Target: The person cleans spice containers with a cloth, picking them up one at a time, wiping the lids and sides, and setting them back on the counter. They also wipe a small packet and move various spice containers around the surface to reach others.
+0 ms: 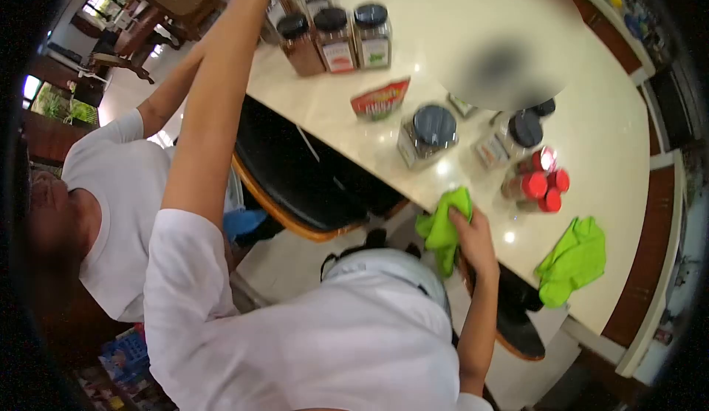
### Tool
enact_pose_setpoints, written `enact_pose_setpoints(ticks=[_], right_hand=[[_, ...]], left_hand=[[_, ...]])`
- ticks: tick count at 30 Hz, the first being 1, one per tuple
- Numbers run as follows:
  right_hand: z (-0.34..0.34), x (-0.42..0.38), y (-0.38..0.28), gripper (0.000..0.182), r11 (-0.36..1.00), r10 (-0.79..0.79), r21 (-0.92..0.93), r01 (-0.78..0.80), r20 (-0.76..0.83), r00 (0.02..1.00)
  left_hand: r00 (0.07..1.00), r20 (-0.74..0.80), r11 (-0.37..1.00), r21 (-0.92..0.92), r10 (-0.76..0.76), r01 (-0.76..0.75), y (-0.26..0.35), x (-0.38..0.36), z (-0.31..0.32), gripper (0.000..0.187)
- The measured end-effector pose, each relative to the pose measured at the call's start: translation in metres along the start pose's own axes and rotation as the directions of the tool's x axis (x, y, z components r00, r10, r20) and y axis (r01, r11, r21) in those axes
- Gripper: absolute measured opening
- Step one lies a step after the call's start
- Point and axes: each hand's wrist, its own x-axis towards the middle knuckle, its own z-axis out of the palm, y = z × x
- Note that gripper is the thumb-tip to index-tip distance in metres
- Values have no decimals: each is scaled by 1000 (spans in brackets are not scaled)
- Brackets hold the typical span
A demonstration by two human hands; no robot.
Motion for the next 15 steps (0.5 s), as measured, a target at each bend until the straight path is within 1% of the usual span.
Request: enact_pose_setpoints(ticks=[1,3,4,5,7,8,10,11,12,13,14,15], right_hand=[[-2,4,7,27,999,-9,-33,9,-14,1000],[-2,6,8,27,1000,-13,4,13,-2,1000],[-2,5,4,27,1000,-8,-3,8,-2,1000],[-1,4,1,26,1000,3,-8,-3,-1,1000],[0,5,0,26,1000,7,-3,-7,2,1000],[-1,4,0,26,1000,18,8,-18,2,1000],[-3,5,2,26,1000,12,-10,-12,0,1000],[-3,5,3,26,1000,3,-27,-3,2,1000],[-3,5,3,26,1000,15,-22,-15,-8,1000],[-1,6,1,26,1000,-5,-17,5,-3,1000],[-2,4,0,27,1000,-17,-13,17,-5,1000],[-2,2,0,27,1000,9,-9,-9,-29,1000]], left_hand=[[997,28,996,35,-79,78,-35,20,27,68],[992,53,973,208,-118,105,-12,-10,10,79],[977,154,982,139,-148,127,-18,-6,14,83],[985,77,974,176,-156,141,-21,-8,25,81],[969,89,963,163,-229,213,-27,-6,41,75],[969,93,964,158,-230,214,-31,-4,48,75],[973,89,977,37,-211,209,-29,-4,45,67],[974,98,979,34,-205,202,-29,-1,44,67],[983,52,983,46,-179,176,-27,2,42,64],[989,12,988,55,-147,146,-18,2,36,61],[977,93,980,-36,-194,198,-8,2,28,58],[956,180,959,-122,-231,254,2,-2,21,55]])
